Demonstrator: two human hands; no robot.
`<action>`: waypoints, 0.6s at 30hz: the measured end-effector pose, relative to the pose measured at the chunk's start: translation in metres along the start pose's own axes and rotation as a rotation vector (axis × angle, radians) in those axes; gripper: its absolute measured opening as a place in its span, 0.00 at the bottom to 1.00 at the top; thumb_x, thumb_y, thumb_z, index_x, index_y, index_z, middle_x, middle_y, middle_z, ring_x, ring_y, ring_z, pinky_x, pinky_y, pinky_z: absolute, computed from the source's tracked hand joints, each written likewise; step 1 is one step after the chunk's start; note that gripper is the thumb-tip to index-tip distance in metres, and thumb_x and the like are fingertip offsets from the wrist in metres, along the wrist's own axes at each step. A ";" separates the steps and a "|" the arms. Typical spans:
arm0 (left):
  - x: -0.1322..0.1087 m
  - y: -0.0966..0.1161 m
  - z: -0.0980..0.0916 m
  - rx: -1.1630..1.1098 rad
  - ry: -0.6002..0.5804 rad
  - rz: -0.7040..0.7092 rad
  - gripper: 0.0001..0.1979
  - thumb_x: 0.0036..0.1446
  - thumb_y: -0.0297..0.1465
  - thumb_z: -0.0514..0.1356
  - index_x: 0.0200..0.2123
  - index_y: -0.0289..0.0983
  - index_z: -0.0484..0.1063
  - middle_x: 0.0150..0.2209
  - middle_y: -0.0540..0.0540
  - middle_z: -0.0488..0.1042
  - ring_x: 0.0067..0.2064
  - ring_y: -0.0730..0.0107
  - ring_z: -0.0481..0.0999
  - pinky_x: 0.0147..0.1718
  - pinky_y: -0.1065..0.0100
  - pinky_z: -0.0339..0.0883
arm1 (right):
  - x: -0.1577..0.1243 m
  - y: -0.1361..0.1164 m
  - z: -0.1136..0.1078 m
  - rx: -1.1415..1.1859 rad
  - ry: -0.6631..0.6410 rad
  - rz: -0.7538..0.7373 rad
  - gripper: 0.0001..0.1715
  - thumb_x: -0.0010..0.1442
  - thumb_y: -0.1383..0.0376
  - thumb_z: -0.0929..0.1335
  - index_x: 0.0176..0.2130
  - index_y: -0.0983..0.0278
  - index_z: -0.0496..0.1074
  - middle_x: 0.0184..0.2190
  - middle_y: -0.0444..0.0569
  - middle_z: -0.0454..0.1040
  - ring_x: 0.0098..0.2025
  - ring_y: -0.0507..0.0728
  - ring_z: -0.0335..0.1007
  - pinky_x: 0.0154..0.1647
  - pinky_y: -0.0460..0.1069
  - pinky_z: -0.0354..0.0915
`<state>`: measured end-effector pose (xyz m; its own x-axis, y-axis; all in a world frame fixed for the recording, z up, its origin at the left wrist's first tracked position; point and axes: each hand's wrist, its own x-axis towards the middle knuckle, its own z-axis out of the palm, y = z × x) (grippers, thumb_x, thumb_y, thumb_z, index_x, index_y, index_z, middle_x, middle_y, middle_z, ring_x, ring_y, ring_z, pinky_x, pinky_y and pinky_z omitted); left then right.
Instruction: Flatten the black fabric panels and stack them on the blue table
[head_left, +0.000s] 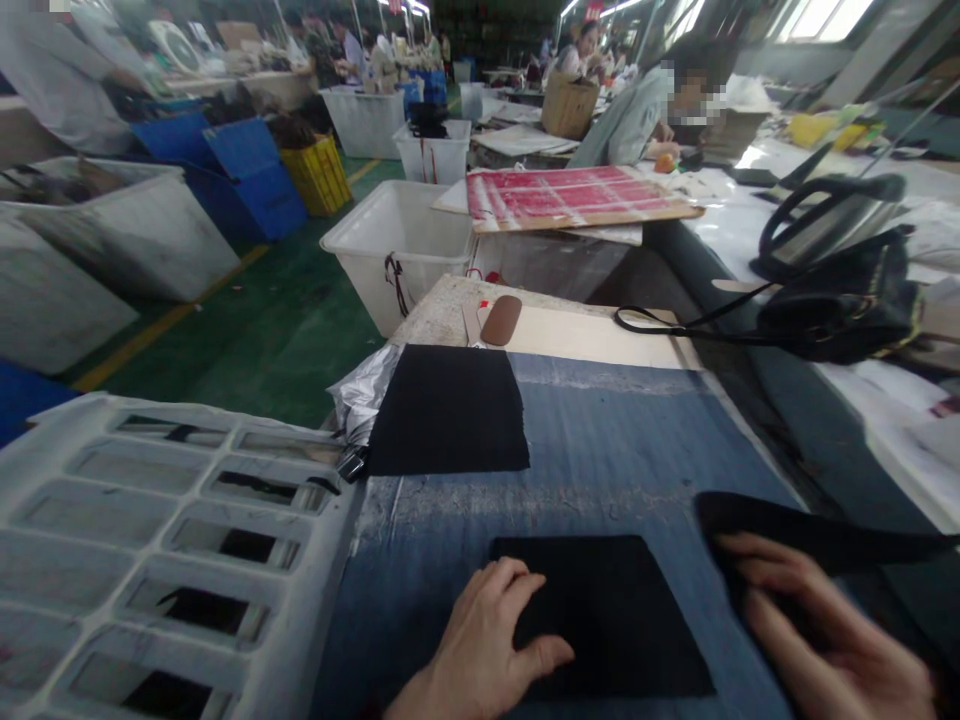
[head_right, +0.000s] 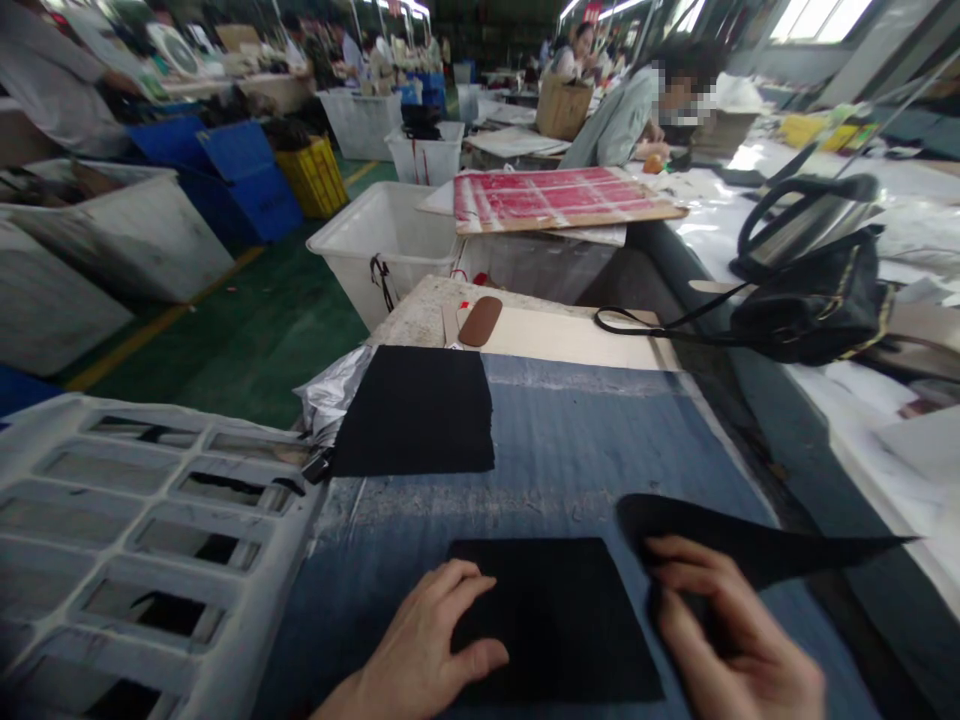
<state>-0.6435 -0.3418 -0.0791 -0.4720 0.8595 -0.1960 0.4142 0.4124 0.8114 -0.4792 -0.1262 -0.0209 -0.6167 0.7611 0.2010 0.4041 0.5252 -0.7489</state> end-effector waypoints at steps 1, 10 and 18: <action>0.001 0.006 -0.002 -0.166 0.001 0.017 0.27 0.55 0.44 0.61 0.55 0.40 0.66 0.52 0.42 0.69 0.51 0.59 0.69 0.51 0.61 0.63 | -0.007 -0.007 0.021 0.026 -0.064 -0.088 0.07 0.58 0.58 0.67 0.34 0.59 0.71 0.47 0.51 0.72 0.47 0.61 0.70 0.45 0.51 0.68; 0.001 0.000 -0.017 -0.404 0.040 -0.003 0.15 0.63 0.38 0.51 0.39 0.36 0.74 0.34 0.45 0.76 0.36 0.68 0.74 0.37 0.72 0.64 | -0.008 -0.034 0.106 -0.045 -0.685 -0.451 0.41 0.45 0.72 0.67 0.59 0.62 0.60 0.60 0.55 0.61 0.64 0.66 0.49 0.64 0.64 0.47; -0.006 -0.041 -0.035 -0.680 0.229 -0.366 0.27 0.61 0.50 0.48 0.49 0.36 0.71 0.46 0.43 0.76 0.50 0.60 0.72 0.47 0.67 0.66 | 0.062 -0.016 0.110 -0.088 -1.176 -0.027 0.09 0.48 0.68 0.68 0.32 0.62 0.76 0.28 0.43 0.75 0.30 0.53 0.69 0.29 0.44 0.61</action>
<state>-0.6850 -0.3750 -0.0921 -0.6642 0.5920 -0.4566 -0.3275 0.3186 0.8895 -0.5983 -0.1300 -0.0661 -0.8504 -0.0458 -0.5241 0.3981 0.5953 -0.6980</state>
